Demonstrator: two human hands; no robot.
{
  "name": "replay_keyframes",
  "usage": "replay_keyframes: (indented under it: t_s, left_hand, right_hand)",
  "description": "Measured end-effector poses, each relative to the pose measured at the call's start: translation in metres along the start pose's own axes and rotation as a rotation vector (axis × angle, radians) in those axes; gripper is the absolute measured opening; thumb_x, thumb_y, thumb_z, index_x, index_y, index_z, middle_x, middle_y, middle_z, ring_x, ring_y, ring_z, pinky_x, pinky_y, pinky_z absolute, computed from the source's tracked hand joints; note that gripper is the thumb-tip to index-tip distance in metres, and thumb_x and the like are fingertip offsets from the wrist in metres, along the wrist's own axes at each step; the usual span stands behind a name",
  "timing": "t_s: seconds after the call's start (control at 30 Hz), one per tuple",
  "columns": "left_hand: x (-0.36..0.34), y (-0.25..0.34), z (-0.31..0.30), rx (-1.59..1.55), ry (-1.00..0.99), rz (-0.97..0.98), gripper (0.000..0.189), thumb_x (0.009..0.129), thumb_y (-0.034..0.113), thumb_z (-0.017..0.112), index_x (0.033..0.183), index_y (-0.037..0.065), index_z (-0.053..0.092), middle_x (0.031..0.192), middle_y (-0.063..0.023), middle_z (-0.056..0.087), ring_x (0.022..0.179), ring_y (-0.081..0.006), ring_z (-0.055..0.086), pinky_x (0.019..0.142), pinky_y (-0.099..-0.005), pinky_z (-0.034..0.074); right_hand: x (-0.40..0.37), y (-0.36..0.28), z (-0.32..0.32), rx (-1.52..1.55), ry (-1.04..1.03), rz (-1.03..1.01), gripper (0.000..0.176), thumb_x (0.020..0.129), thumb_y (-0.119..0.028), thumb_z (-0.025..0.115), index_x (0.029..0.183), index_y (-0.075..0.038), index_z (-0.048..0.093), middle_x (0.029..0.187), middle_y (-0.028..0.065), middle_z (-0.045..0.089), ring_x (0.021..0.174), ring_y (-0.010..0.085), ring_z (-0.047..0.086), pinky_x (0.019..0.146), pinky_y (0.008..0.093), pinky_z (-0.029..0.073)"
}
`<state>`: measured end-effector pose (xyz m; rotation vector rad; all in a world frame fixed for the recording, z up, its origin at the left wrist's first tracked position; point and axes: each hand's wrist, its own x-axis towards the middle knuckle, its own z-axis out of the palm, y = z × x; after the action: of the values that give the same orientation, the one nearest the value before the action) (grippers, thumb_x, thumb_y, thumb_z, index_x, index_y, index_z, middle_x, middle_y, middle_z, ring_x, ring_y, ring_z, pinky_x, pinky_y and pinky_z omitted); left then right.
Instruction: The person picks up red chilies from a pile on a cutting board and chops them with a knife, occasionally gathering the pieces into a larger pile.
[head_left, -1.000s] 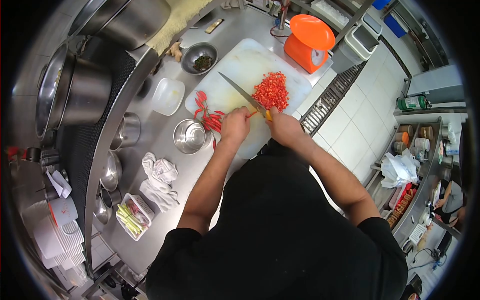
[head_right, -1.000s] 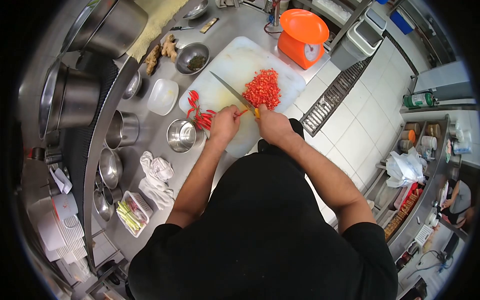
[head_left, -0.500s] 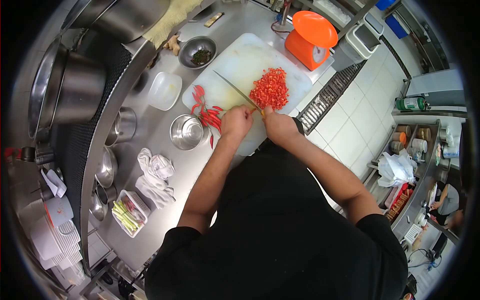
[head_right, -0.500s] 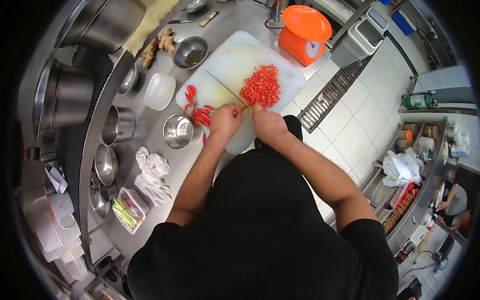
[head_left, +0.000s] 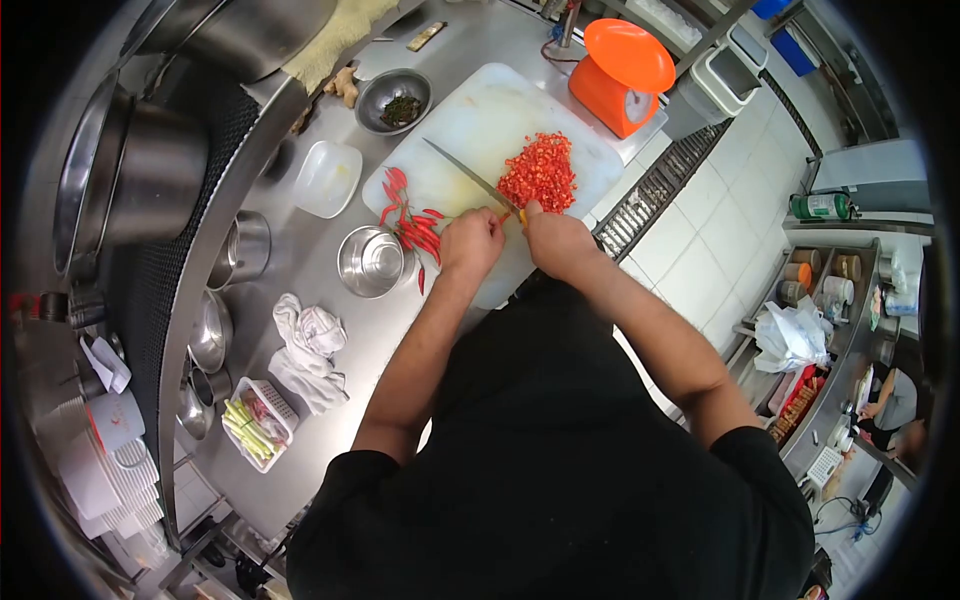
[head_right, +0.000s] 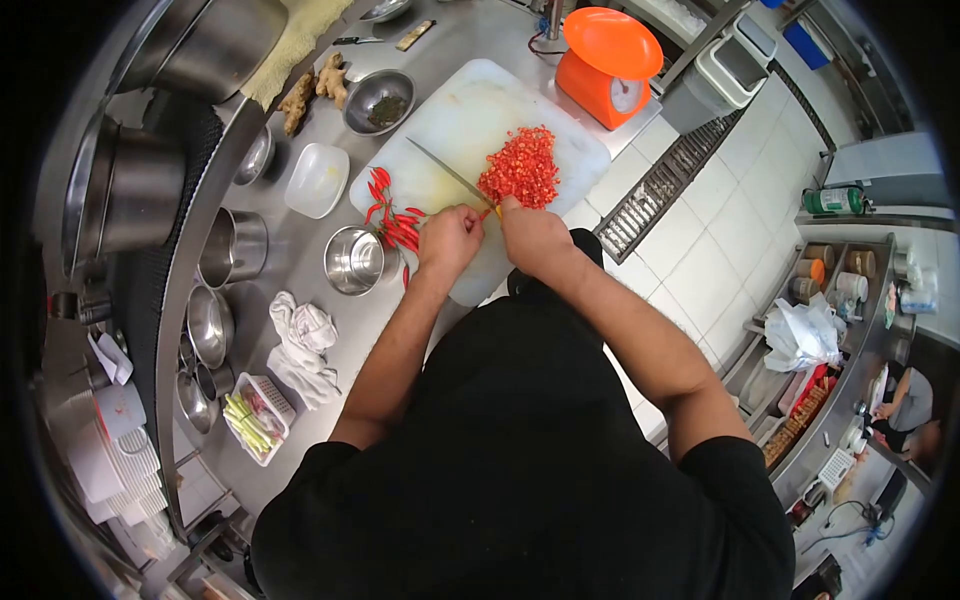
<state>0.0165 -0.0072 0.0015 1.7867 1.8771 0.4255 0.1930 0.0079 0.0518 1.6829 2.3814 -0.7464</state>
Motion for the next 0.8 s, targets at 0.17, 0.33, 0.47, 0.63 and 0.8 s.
replay_keyframes:
  t_s: [0.17,0.33,0.47,0.63,0.8]
  left_hand:
    - [0.005,0.000,-0.001,0.035,0.014,0.020,0.014,0.084,0.018,0.072,0.093,0.009,0.077,0.084,-0.0131,0.076,0.080,-0.0333,0.075,0.076,-0.0456,0.059]
    - [0.006,0.000,0.001,0.010,0.014,0.010,0.014,0.085,0.018,0.071,0.093,0.009,0.077,0.084,-0.0135,0.076,0.080,-0.0337,0.075,0.076,-0.0463,0.059]
    - [0.006,0.001,-0.001,0.014,-0.025,-0.007,0.014,0.085,0.018,0.071,0.093,0.008,0.077,0.085,-0.0138,0.076,0.082,-0.0337,0.075,0.077,-0.0462,0.059]
    - [0.004,0.002,-0.002,-0.012,0.005,0.000,0.015,0.086,0.019,0.071,0.094,0.009,0.077,0.086,-0.0141,0.076,0.082,-0.0341,0.075,0.077,-0.0465,0.059]
    - [0.003,0.002,0.000,0.013,0.009,0.034,0.015,0.087,0.020,0.071,0.094,0.009,0.077,0.086,-0.0145,0.076,0.082,-0.0352,0.074,0.078,-0.0471,0.059]
  right_hand:
    - [-0.010,-0.006,-0.008,-0.015,-0.015,0.000,0.021,0.092,-0.007,0.058,0.110,0.003,0.053,0.092,0.0260,0.075,0.087,0.0392,0.077,0.075,0.0474,0.061]
    - [0.003,-0.003,0.007,0.032,-0.007,0.016,0.022,0.092,-0.006,0.057,0.112,0.003,0.052,0.093,0.0267,0.075,0.087,0.0393,0.077,0.076,0.0474,0.061]
    - [-0.003,-0.006,-0.011,-0.007,-0.039,-0.001,0.025,0.100,-0.017,0.057,0.114,0.003,0.050,0.092,0.0257,0.074,0.086,0.0410,0.076,0.077,0.0498,0.060]
    - [-0.003,-0.006,0.010,0.019,-0.040,0.031,0.026,0.100,-0.017,0.057,0.115,0.003,0.050,0.092,0.0255,0.074,0.087,0.0407,0.076,0.077,0.0501,0.060]
    - [0.007,-0.004,0.004,0.011,-0.024,-0.009,0.024,0.093,-0.007,0.056,0.114,0.003,0.052,0.094,0.0260,0.075,0.088,0.0399,0.077,0.077,0.0484,0.061]
